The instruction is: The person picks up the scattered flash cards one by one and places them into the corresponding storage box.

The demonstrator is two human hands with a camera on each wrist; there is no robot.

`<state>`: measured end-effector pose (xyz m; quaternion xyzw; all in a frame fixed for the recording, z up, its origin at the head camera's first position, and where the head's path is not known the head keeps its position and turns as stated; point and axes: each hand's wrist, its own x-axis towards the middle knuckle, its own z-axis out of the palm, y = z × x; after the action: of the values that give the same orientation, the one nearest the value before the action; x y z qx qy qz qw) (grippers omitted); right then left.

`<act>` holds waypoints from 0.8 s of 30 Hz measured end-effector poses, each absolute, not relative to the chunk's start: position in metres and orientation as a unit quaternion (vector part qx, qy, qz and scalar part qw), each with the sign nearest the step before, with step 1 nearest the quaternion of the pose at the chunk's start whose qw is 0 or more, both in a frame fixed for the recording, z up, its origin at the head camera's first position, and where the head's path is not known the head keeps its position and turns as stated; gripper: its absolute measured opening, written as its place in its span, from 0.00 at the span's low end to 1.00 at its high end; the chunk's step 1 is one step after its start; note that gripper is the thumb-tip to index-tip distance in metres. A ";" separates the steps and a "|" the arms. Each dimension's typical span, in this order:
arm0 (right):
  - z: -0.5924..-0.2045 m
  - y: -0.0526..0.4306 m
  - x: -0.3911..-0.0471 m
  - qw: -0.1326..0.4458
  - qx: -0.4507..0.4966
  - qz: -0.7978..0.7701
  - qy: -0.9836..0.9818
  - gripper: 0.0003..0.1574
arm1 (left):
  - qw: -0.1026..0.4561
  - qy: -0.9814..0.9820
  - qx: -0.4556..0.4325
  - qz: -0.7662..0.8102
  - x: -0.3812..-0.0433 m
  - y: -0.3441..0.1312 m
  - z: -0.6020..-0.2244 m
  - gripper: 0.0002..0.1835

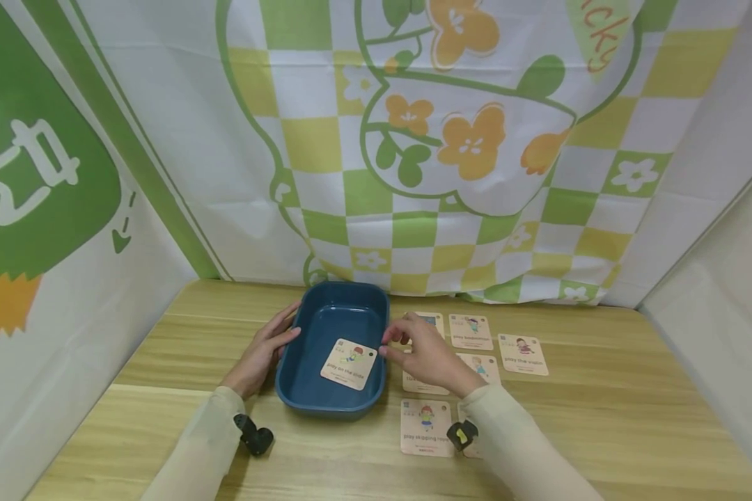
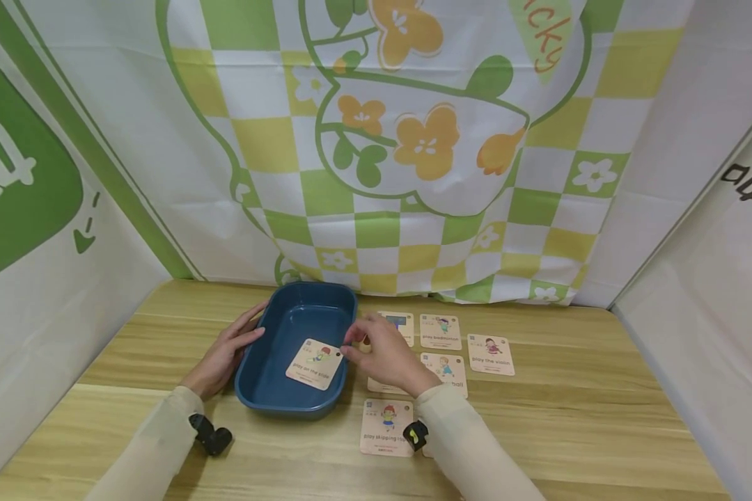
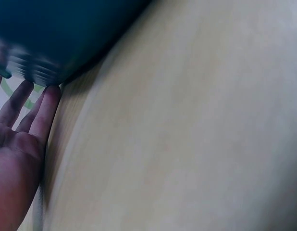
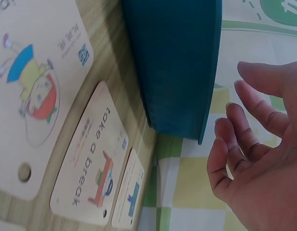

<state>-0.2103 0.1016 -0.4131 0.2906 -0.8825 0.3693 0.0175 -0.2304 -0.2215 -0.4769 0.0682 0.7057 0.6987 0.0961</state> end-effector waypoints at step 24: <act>-0.414 0.175 -0.206 0.036 0.235 0.372 -0.898 0.05 | 0.098 0.705 0.068 0.699 -0.230 -0.222 -0.477 0.34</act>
<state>-0.2058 0.1750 -0.4141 0.2345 -0.8975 0.3716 0.0361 -0.2304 -0.2221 -0.4767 0.0684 0.7047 0.6994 0.0977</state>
